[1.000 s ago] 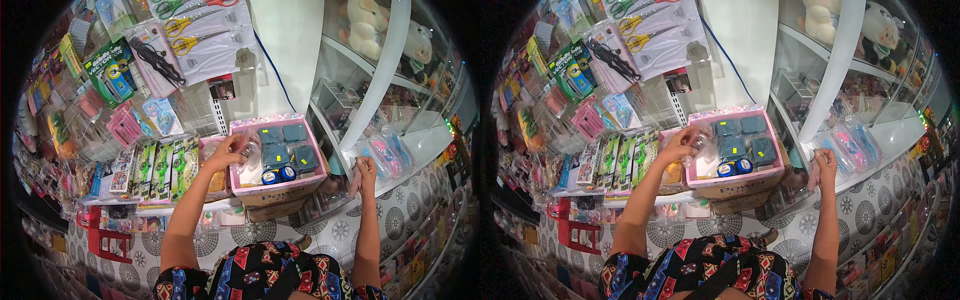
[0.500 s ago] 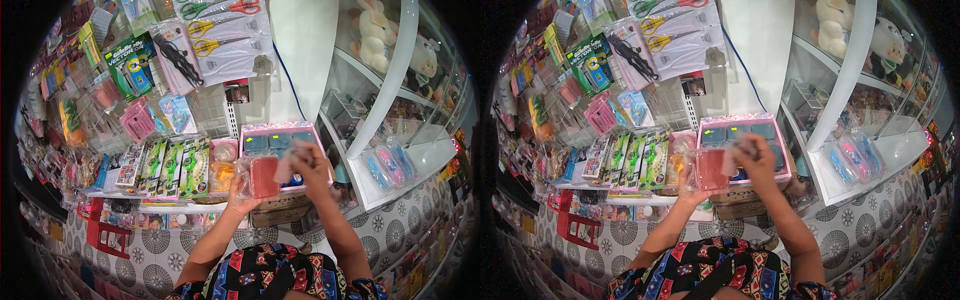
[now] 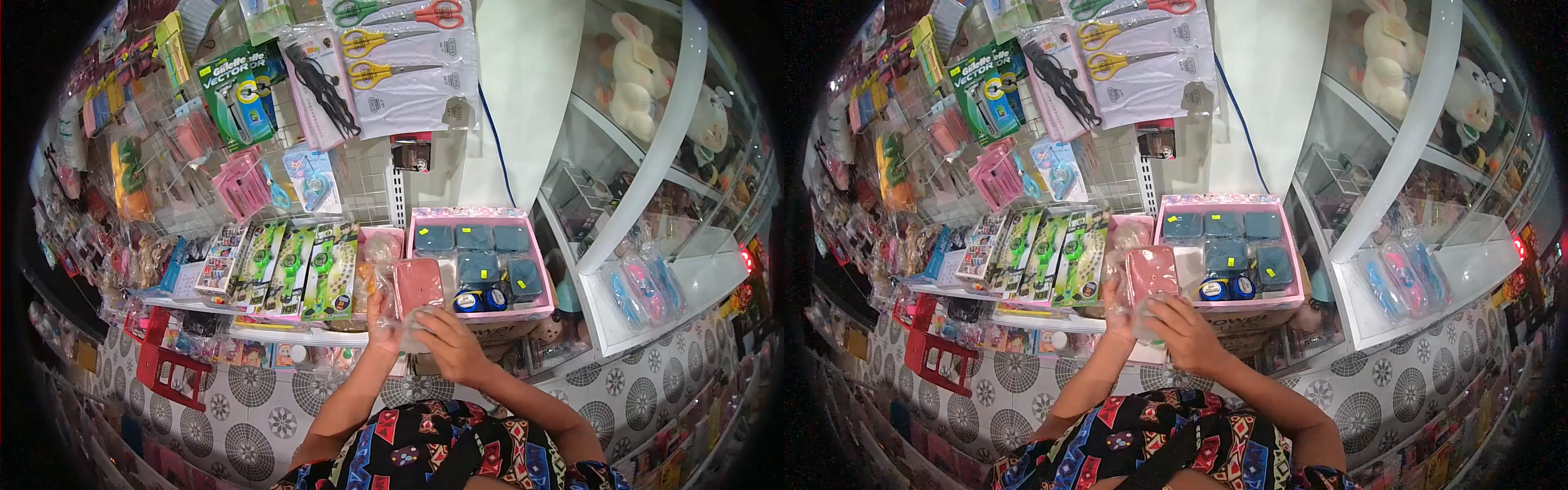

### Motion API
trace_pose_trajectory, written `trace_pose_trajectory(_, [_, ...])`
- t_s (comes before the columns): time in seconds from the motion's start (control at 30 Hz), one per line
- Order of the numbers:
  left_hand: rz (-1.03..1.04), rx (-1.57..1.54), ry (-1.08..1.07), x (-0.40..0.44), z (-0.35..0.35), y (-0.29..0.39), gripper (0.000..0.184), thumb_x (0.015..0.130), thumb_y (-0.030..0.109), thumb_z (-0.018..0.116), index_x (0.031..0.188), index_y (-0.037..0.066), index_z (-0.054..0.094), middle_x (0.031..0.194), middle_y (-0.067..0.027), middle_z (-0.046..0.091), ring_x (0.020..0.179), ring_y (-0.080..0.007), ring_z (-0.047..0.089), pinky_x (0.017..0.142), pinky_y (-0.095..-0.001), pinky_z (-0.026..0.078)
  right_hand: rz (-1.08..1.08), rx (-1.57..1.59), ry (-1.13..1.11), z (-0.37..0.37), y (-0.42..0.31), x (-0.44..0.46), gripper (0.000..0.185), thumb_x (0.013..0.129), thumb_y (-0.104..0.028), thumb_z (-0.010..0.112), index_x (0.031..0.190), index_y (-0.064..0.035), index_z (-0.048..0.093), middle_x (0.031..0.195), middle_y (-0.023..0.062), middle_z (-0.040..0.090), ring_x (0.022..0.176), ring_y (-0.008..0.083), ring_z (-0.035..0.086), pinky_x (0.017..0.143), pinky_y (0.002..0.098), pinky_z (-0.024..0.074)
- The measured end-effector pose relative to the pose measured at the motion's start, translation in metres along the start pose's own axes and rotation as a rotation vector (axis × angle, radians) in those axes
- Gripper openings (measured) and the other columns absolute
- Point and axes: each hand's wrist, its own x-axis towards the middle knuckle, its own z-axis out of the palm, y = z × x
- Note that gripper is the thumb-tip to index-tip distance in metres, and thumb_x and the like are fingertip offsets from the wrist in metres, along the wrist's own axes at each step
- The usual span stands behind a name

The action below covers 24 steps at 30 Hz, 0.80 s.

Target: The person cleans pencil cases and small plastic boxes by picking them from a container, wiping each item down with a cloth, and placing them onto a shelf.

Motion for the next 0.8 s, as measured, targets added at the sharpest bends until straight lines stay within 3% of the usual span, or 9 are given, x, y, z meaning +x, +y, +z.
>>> trace_pose_trajectory(0.03, [0.05,0.049,0.057,-0.004,0.012,0.001,0.066,0.077,0.051,0.059,0.127,0.01,0.048,0.128,-0.013,0.052,0.118,-0.0323,0.049,0.102,-0.0483,0.037,0.03,-0.042,-0.023,-0.004,0.009,-0.007,0.038,0.081,-0.006,0.051,0.119,-0.0033,0.054,0.127,0.0167,0.047,0.119,0.0341,0.044,0.102,0.042,0.0341])
trace_pose_trajectory(0.07, [-0.029,-0.019,0.046,-0.011,0.026,0.002,0.072,0.073,0.053,0.061,0.13,0.012,0.046,0.131,-0.0145,0.049,0.121,-0.034,0.046,0.103,-0.0537,0.033,0.06,-0.083,-0.046,-0.006,0.015,-0.012,0.037,0.081,-0.005,0.052,0.118,-0.0034,0.055,0.125,0.0162,0.048,0.117,0.0326,0.046,0.101,0.0406,0.0356])
trace_pose_trajectory(0.17, [-0.238,-0.045,-0.157,-0.015,0.029,0.006,0.086,0.065,0.06,0.064,0.135,0.015,0.04,0.133,-0.0145,0.047,0.118,-0.0397,0.046,0.099,-0.0636,0.03,0.478,0.461,0.384,-0.014,0.035,-0.007,0.037,0.084,-0.006,0.053,0.12,-0.0028,0.052,0.123,0.0145,0.05,0.115,0.0262,0.048,0.099,0.035,0.0365])
trace_pose_trajectory(0.27, [-0.246,-0.081,-0.109,-0.017,0.026,-0.006,0.088,0.065,0.061,0.064,0.137,0.017,0.038,0.136,-0.0138,0.043,0.121,-0.0413,0.043,0.097,-0.0695,0.026,0.656,0.888,0.477,-0.031,0.034,0.02,0.038,0.088,-0.01,0.051,0.125,-0.0015,0.046,0.123,0.0135,0.049,0.116,0.0208,0.047,0.098,0.0313,0.0361])
trace_pose_trajectory(0.37, [-0.189,-0.018,-0.037,-0.014,0.027,-0.011,0.086,0.065,0.06,0.064,0.136,0.017,0.039,0.137,-0.0135,0.042,0.123,-0.0396,0.042,0.098,-0.0669,0.028,0.534,0.574,0.402,-0.001,0.034,0.026,0.04,0.091,-0.011,0.049,0.129,-0.0023,0.041,0.121,0.0124,0.05,0.112,0.0192,0.047,0.096,0.0302,0.0365])
trace_pose_trajectory(0.5, [-0.17,-0.095,0.015,-0.026,0.021,0.0,0.074,0.072,0.051,0.063,0.133,0.014,0.043,0.132,-0.014,0.047,0.121,-0.0353,0.045,0.099,-0.0599,0.033,0.736,0.872,0.299,0.024,0.019,-0.003,0.038,0.091,-0.017,0.049,0.125,-0.0011,0.044,0.111,0.013,0.053,0.104,0.0211,0.049,0.089,0.0326,0.0379])
trace_pose_trajectory(0.6, [-0.137,-0.053,0.062,-0.04,0.008,0.003,0.071,0.074,0.051,0.062,0.131,0.014,0.044,0.131,-0.015,0.048,0.119,-0.0355,0.047,0.096,-0.0599,0.036,0.617,0.582,0.132,0.024,0.01,-0.024,0.03,0.088,-0.017,0.05,0.112,0.0011,0.05,0.102,0.0161,0.053,0.1,0.0277,0.052,0.086,0.0354,0.0388])
trace_pose_trajectory(0.7, [-0.12,0.006,0.213,-0.051,0.008,0.002,0.073,0.068,0.052,0.065,0.129,0.017,0.047,0.13,-0.0122,0.049,0.118,-0.0332,0.047,0.096,-0.0627,0.032,0.593,0.613,0.032,0.017,0.002,-0.034,0.024,0.084,-0.015,0.053,0.1,0.0027,0.053,0.095,0.0172,0.052,0.096,0.0317,0.051,0.084,0.0365,0.0389])
trace_pose_trajectory(0.8, [-0.176,-0.053,0.193,-0.063,0.004,0.005,0.067,0.069,0.048,0.065,0.127,0.017,0.05,0.127,-0.0113,0.052,0.116,-0.0333,0.049,0.096,-0.0602,0.034,0.536,0.442,-0.08,0.016,-0.004,-0.043,0.02,0.082,-0.014,0.054,0.094,0.0029,0.054,0.095,0.0169,0.053,0.095,0.0315,0.052,0.08,0.0372,0.0402])
